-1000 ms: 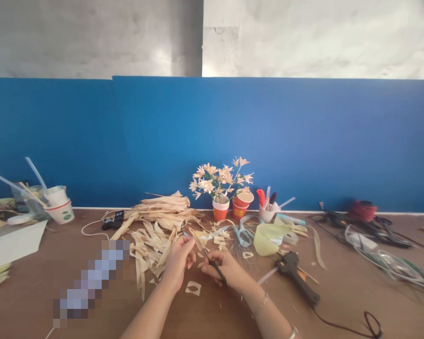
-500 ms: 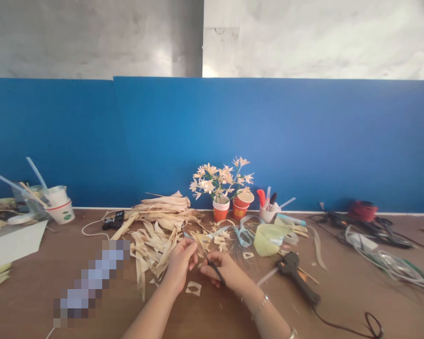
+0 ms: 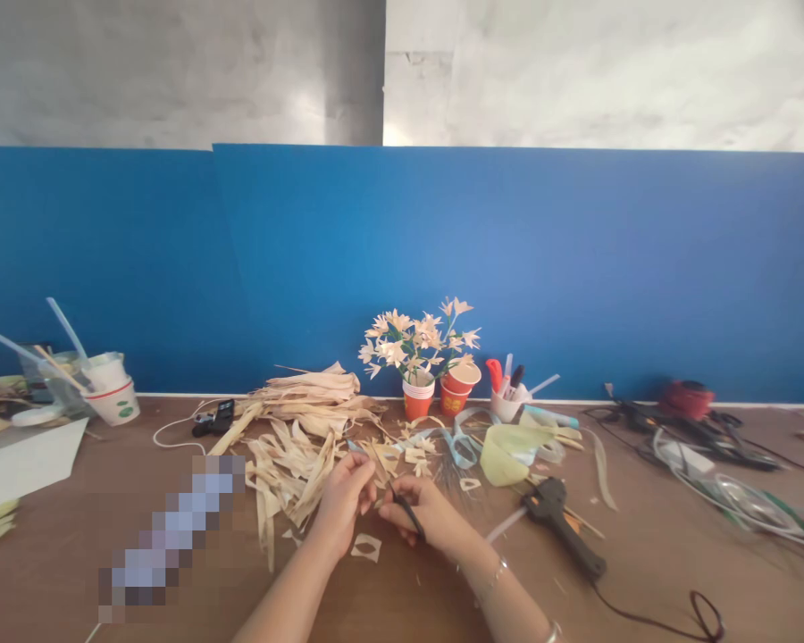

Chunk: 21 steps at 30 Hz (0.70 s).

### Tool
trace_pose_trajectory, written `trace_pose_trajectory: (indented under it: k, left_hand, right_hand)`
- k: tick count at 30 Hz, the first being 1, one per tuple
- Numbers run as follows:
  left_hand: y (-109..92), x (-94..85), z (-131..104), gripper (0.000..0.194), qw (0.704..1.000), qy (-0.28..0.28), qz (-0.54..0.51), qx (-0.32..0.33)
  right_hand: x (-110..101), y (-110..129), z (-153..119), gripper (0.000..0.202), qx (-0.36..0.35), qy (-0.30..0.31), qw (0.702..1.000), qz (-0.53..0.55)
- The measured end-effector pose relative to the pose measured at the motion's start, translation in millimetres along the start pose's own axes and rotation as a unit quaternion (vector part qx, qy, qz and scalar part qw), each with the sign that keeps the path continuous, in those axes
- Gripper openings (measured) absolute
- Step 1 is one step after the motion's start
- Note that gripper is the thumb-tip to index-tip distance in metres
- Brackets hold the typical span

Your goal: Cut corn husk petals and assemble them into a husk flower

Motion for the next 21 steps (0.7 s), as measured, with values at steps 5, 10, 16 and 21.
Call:
trace_pose_trajectory:
  k: [5,10,16,21]
  left_hand:
    - [0,-0.3,1,0.031,1.000,-0.001,-0.001,-0.002]
    - [0,-0.4,0,0.030,1.000,-0.001,-0.004,0.001]
    - [-2,-2.8,0,0.030,1.000,-0.017,-0.005,0.006]
    - [-13,-16.4,2,0.027,0.996,-0.081,-0.025,0.031]
  right_hand:
    - [-1,1,-1,0.045,-0.007,-0.008,1.000,0.009]
    - [0,2,0,0.044,-0.005,-0.001,1.000,0.007]
    - [-3,7,-4,0.043,0.031,0.009,0.999,-0.004]
    - [-17,9,-15,0.036,0.059,0.107,0.992,0.023]
Point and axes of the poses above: each hand's wrist, its own z-axis towards the middle knuckle, its own x-axis out of the palm, y = z × x, the point moved 5 cm from there along z, towards the middle knuckle, and after that the axes turned 15 degrees about -x, right-handed, at the moved point
